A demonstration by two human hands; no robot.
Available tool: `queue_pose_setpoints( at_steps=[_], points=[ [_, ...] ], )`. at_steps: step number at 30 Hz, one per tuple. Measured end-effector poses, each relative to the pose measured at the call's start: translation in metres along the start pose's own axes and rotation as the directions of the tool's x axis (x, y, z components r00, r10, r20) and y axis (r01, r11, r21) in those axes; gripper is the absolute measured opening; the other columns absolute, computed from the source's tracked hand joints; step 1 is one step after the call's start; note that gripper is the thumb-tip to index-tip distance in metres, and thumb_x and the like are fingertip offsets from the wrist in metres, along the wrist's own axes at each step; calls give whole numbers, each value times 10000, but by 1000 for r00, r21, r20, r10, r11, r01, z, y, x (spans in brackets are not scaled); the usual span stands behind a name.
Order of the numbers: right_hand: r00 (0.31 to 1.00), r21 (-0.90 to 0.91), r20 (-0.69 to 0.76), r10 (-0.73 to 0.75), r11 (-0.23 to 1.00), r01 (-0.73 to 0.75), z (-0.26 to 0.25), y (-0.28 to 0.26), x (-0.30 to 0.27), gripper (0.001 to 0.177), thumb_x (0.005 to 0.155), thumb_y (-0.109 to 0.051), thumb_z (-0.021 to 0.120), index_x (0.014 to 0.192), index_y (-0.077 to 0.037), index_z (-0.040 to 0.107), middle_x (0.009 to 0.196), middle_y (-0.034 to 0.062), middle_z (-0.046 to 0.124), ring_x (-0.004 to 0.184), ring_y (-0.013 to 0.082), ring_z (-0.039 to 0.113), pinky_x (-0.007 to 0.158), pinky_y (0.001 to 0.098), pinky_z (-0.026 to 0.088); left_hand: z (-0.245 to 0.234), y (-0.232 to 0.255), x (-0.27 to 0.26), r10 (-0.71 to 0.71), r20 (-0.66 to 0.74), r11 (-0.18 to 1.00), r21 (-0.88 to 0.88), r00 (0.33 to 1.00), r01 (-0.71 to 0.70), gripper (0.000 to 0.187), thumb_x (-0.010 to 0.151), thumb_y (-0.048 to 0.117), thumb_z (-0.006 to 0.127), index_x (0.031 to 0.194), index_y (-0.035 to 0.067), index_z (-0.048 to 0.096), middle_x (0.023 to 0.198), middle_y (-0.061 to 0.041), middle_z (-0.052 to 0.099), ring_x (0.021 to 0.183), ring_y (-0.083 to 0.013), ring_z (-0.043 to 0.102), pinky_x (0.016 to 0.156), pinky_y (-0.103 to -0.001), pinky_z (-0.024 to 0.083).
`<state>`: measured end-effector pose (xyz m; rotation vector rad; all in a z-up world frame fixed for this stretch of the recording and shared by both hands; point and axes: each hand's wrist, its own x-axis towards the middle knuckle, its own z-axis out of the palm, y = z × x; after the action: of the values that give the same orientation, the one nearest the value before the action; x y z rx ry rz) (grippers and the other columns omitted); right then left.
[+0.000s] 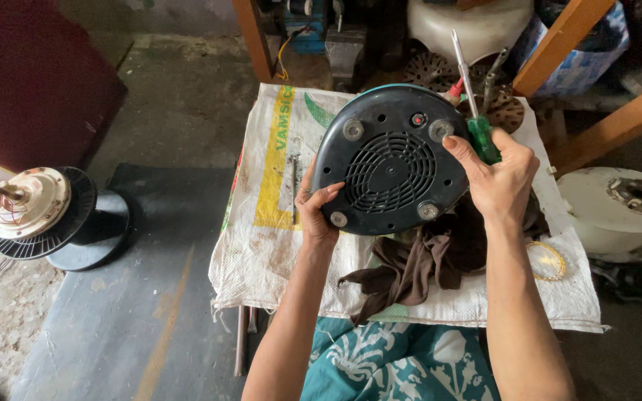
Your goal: The person uses a green screwdriver to unscrew the back casing of a small blue and black fan motor. They rotate the motor to access different screws and continue removing them to open the device.
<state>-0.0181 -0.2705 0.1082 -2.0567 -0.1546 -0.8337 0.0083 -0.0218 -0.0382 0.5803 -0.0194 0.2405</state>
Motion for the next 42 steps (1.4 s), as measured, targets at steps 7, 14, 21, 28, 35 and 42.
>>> queue_pose_setpoints(
  at_steps=[7,14,21,28,35,42],
  points=[
    [999,-3,-37,16,1000,-16,5,-4,9,455,894,-407,915,914,-4,705,690,42,621,643,109,445,625,312,435,-2,-27,-20,33,-94,999,-32,995,-36,864,678,95,636,1524,6,482,1207,-204,690,1004,-254,717,924,-328,563],
    [995,122,40,-87,989,82,-5,-19,26,452,872,-397,889,1154,-64,770,875,-31,731,749,29,556,699,258,477,36,-15,-49,-18,-73,997,-76,997,12,849,692,101,635,1521,39,461,1227,-134,666,1040,-231,686,931,-343,578],
    [995,26,95,-38,999,35,-21,-28,36,439,816,-354,909,1127,-64,801,716,30,665,656,70,490,622,284,432,72,8,-76,-119,-63,993,-29,991,118,918,616,57,602,1516,97,426,1218,-146,656,1020,-261,685,897,-381,592],
    [996,-67,75,-43,997,48,-11,-40,42,466,802,-412,921,1051,-43,782,663,55,615,605,105,461,591,305,432,33,-13,-62,-170,-128,985,-23,977,169,872,649,156,633,1500,166,443,1132,-98,637,1010,-235,643,917,-393,574],
    [997,-113,46,-53,992,58,0,-56,33,508,791,-458,925,913,-6,727,610,77,554,563,147,398,545,329,406,-52,-56,-36,-134,-184,990,-73,974,122,466,723,207,676,1133,-12,645,1074,-99,664,1036,-245,644,983,-414,535],
    [998,-115,36,-44,992,48,1,-58,27,515,792,-466,915,873,-2,707,600,76,549,562,143,382,541,340,402,-55,-50,-34,-160,-208,987,-61,965,151,387,723,237,672,1048,26,680,1054,-98,666,1008,-235,634,958,-403,519]
  ],
)
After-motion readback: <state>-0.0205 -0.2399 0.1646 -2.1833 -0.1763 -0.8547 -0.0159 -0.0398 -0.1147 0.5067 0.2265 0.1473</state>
